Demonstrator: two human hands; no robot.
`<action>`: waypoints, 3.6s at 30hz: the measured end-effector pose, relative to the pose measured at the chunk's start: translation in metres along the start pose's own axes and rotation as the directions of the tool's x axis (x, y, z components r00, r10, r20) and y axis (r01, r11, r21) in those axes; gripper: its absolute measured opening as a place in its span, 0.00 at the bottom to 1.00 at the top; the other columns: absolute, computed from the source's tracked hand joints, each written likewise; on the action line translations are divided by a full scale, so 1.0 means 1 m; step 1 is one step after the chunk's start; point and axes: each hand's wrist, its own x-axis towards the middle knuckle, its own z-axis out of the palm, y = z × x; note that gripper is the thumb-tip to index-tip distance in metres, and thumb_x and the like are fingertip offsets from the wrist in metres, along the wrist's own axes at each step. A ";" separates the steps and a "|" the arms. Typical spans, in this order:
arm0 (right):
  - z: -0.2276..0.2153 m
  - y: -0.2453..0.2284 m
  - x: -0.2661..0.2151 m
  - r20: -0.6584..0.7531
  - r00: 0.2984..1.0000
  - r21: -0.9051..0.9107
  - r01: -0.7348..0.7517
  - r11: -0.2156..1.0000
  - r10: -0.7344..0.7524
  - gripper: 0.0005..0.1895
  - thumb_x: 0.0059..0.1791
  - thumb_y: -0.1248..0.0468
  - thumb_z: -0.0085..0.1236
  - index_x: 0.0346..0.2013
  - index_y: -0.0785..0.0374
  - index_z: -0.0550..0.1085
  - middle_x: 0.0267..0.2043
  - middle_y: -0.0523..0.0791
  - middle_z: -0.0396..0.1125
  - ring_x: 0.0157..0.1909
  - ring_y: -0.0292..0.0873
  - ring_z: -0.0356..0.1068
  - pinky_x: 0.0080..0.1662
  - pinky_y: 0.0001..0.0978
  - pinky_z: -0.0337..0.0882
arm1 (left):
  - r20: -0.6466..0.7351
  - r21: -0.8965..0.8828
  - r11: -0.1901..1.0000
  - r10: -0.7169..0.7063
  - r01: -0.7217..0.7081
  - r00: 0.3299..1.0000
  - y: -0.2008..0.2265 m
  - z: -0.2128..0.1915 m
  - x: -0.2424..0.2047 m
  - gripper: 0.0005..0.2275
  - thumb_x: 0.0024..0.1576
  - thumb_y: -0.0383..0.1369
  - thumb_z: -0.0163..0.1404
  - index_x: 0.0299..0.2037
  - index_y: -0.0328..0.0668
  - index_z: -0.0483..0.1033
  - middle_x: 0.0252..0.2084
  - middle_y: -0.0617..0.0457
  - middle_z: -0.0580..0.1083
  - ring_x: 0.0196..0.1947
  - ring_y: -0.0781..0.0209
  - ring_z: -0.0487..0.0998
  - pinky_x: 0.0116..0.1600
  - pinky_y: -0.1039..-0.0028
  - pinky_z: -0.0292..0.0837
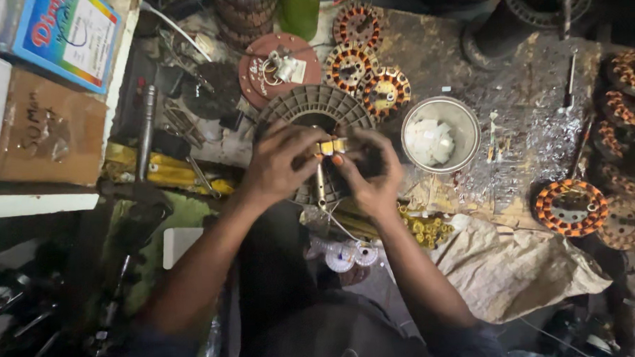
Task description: The person is assembling a motor component, likely a stator, by inserting small white insulating pieces into slots and wrapping copper wire around the structure. The workspace is cluttered with various motor parts and tools.
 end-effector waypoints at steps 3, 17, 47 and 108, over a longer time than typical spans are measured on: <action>0.005 0.000 0.002 -0.018 0.978 -0.220 0.200 0.955 -0.209 0.16 0.49 0.77 0.62 0.49 0.69 0.69 0.59 0.54 0.67 0.61 0.50 0.70 0.58 0.37 0.74 | 0.033 0.037 0.998 -0.059 0.057 0.998 -0.006 0.002 0.005 0.17 0.55 0.30 0.61 0.54 0.38 0.74 0.51 0.46 0.78 0.49 0.48 0.79 0.57 0.59 0.74; 0.015 -0.019 -0.007 0.265 0.841 -0.655 0.515 0.552 -0.471 0.23 0.48 0.76 0.62 0.58 0.62 0.73 0.64 0.61 0.62 0.65 0.66 0.68 0.62 0.50 0.75 | -0.027 0.000 0.999 -0.044 0.044 0.999 0.003 -0.008 0.002 0.18 0.54 0.26 0.62 0.55 0.39 0.75 0.50 0.46 0.79 0.47 0.48 0.80 0.55 0.60 0.74; -0.145 0.174 -0.109 -0.111 0.955 -0.889 -0.220 0.403 0.276 0.11 0.51 0.59 0.55 0.46 0.53 0.79 0.53 0.48 0.71 0.57 0.53 0.70 0.57 0.44 0.71 | -0.103 0.140 0.975 -0.158 0.172 0.982 0.040 -0.013 0.002 0.24 0.54 0.32 0.65 0.59 0.38 0.72 0.56 0.41 0.73 0.57 0.39 0.72 0.63 0.55 0.67; -0.048 -0.109 -0.090 0.020 0.998 -0.484 -0.041 0.874 0.058 0.08 0.48 0.73 0.66 0.42 0.69 0.80 0.39 0.47 0.76 0.39 0.38 0.76 0.41 0.26 0.74 | 0.140 -0.411 0.825 -0.363 0.387 0.921 0.143 0.008 -0.035 0.11 0.59 0.31 0.58 0.49 0.36 0.82 0.45 0.45 0.83 0.42 0.58 0.86 0.46 0.73 0.81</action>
